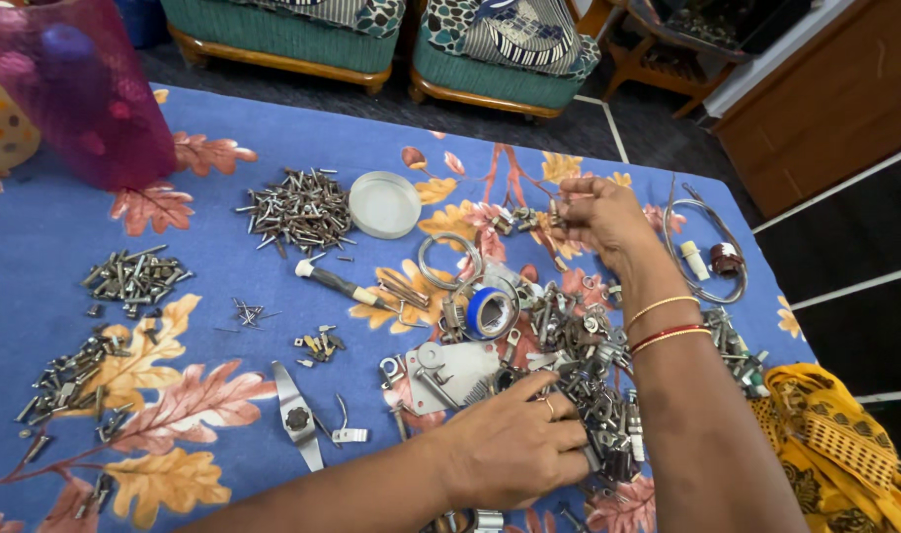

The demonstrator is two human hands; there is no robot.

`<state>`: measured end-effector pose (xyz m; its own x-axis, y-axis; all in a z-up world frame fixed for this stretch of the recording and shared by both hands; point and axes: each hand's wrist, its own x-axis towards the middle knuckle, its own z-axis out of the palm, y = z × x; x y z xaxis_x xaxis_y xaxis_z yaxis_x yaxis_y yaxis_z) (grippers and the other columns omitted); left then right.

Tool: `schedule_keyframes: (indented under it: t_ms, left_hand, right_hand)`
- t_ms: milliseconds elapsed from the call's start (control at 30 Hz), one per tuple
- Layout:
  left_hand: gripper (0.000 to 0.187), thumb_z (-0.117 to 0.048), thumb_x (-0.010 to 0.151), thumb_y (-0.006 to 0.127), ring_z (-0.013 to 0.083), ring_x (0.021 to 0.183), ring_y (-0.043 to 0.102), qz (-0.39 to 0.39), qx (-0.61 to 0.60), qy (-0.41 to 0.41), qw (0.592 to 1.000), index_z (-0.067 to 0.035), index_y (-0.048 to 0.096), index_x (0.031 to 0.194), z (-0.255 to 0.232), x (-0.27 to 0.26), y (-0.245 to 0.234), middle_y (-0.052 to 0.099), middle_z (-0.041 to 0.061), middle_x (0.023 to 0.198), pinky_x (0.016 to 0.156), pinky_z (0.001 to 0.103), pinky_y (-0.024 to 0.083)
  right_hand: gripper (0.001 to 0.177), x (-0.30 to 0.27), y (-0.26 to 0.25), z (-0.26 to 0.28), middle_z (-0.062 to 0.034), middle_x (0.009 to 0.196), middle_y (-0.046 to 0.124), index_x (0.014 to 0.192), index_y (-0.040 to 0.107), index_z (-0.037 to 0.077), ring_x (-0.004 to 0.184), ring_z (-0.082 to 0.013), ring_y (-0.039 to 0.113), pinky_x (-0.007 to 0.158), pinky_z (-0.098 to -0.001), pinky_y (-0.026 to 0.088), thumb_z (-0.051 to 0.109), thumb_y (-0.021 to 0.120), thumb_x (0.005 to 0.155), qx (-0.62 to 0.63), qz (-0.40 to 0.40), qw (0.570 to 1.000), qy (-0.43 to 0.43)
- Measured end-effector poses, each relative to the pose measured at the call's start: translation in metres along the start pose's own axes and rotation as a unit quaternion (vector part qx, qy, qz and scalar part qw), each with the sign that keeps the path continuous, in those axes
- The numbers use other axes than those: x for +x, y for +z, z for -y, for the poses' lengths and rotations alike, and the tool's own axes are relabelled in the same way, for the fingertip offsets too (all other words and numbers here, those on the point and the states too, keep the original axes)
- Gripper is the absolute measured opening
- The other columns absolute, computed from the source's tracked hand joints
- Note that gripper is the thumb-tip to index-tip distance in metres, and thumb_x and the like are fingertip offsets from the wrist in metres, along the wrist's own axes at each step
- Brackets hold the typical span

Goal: The person sorts various metal hardware components, including screws, nuts, and hinges, on a table. They handle the items by hand, separating them into different groups based on their type and size.

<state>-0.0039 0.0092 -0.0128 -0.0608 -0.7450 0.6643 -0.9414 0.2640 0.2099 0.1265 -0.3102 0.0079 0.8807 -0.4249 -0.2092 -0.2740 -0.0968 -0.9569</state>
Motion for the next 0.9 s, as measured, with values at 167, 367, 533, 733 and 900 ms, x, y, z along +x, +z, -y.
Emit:
schedule_keyframes:
  t_ms: [167,367,533,733,900]
  left_hand:
    - [0.008,-0.021,0.081,0.066,0.0248,0.102,0.063,0.015,0.001,-0.01,1.0,-0.016,0.07,0.087,0.001,-0.002,0.001,0.063,0.001,0.091,0.111,0.048,0.043]
    - [0.01,-0.023,0.08,0.069,0.025,0.104,0.064,0.002,0.012,-0.01,1.0,-0.018,0.071,0.088,0.002,-0.002,0.001,0.064,0.0,0.091,0.111,0.05,0.042]
    - [0.009,-0.023,0.082,0.07,0.0252,0.107,0.064,0.022,0.012,-0.017,1.0,-0.017,0.07,0.089,0.003,-0.001,-0.001,0.065,0.001,0.095,0.106,0.048,0.044]
    - [0.009,-0.019,0.078,0.071,0.0258,0.105,0.063,0.031,-0.006,-0.008,0.999,-0.014,0.069,0.086,0.005,0.002,-0.005,0.066,0.002,0.094,0.106,0.05,0.042]
    - [0.012,-0.019,0.081,0.072,0.0264,0.109,0.063,0.036,-0.011,0.004,0.999,-0.013,0.07,0.091,0.007,0.002,-0.006,0.066,0.005,0.095,0.105,0.05,0.041]
  right_hand:
    - [0.041,-0.009,0.007,0.011,-0.0179,0.112,0.069,0.129,0.053,-0.005,0.097,-0.0268,0.073,0.079,-0.0379,0.065,-0.006,0.059,0.088,-0.046,-0.035,0.998,-0.004]
    - [0.043,-0.052,0.009,0.021,-0.0176,0.114,0.07,0.132,0.055,-0.004,0.097,-0.0242,0.073,0.081,-0.0354,0.063,-0.003,0.057,0.089,-0.032,-0.007,0.999,-0.014]
    - [0.041,-0.137,-0.011,0.04,-0.0146,0.116,0.072,0.131,0.059,-0.004,0.097,-0.0196,0.069,0.084,-0.0323,0.058,0.004,0.064,0.091,-0.153,0.005,0.984,-0.088]
    - [0.042,-0.223,-0.062,0.028,-0.0131,0.11,0.071,0.132,0.061,0.0,0.099,-0.0161,0.068,0.084,-0.0303,0.056,0.009,0.065,0.092,-0.188,0.02,0.979,-0.071]
    - [0.034,-0.233,-0.091,-0.023,-0.0089,0.103,0.074,0.125,0.061,-0.002,0.084,-0.0146,0.072,0.073,-0.0278,0.059,0.01,0.063,0.093,-0.052,-0.08,0.993,-0.074]
